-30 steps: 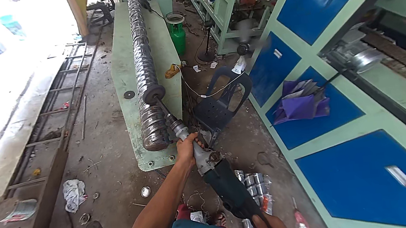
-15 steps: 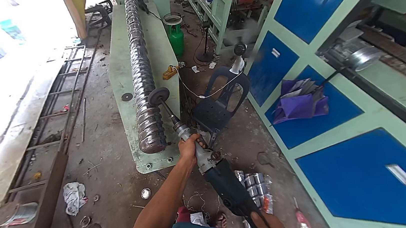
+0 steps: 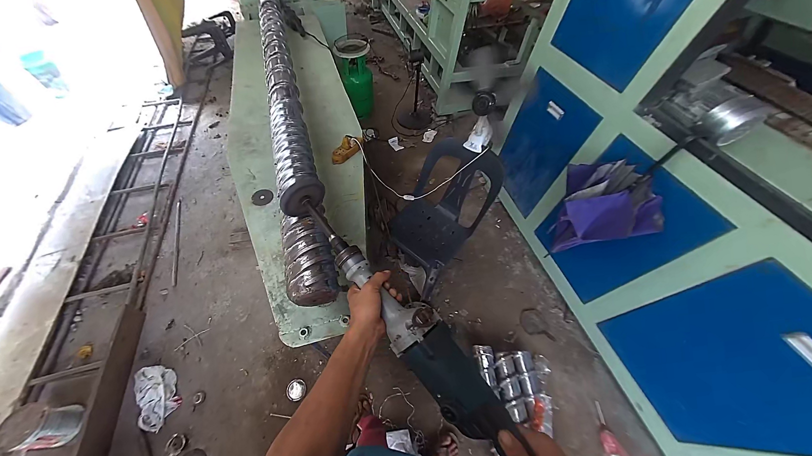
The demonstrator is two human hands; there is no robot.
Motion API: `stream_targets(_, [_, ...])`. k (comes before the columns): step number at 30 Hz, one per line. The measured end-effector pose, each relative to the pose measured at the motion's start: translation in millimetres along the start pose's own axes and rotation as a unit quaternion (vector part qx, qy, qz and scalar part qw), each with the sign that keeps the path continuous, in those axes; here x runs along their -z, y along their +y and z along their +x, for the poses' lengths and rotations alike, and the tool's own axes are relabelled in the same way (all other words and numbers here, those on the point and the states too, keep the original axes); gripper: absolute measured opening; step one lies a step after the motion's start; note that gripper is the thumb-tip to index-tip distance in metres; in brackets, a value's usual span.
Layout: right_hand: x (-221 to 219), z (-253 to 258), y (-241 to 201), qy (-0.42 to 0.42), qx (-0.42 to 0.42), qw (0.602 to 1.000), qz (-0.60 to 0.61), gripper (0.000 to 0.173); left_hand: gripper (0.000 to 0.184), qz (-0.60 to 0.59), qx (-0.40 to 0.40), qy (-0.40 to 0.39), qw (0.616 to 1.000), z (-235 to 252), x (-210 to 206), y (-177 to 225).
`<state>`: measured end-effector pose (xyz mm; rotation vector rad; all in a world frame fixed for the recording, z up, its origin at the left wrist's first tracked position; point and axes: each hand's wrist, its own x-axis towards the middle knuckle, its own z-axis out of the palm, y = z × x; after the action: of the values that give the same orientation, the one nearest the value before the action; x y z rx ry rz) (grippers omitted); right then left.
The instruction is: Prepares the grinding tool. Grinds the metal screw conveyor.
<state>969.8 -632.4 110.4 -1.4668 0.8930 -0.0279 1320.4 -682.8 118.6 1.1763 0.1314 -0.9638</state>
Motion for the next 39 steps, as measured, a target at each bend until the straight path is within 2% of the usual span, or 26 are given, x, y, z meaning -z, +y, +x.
stream_targets(12, [-0.7,-4.5,8.6,0.019,-0.01,0.999,0.025,0.049,0.016,0.021,0.016,-0.004,1.0,1.5,-13.8,-11.6])
stream_targets(30, [1.2,1.2,-5.8,-0.031,0.002,0.999,-0.031,0.051,0.016,-0.019,-0.016,0.028,0.999,-13.2,23.9,10.0])
stream_targets(39, [1.2,-2.0,-3.1,-0.008,-0.006,1.0,-0.006,0.049,0.017,-0.003,0.003,0.008,1.0,-3.8,1.0,2.7])
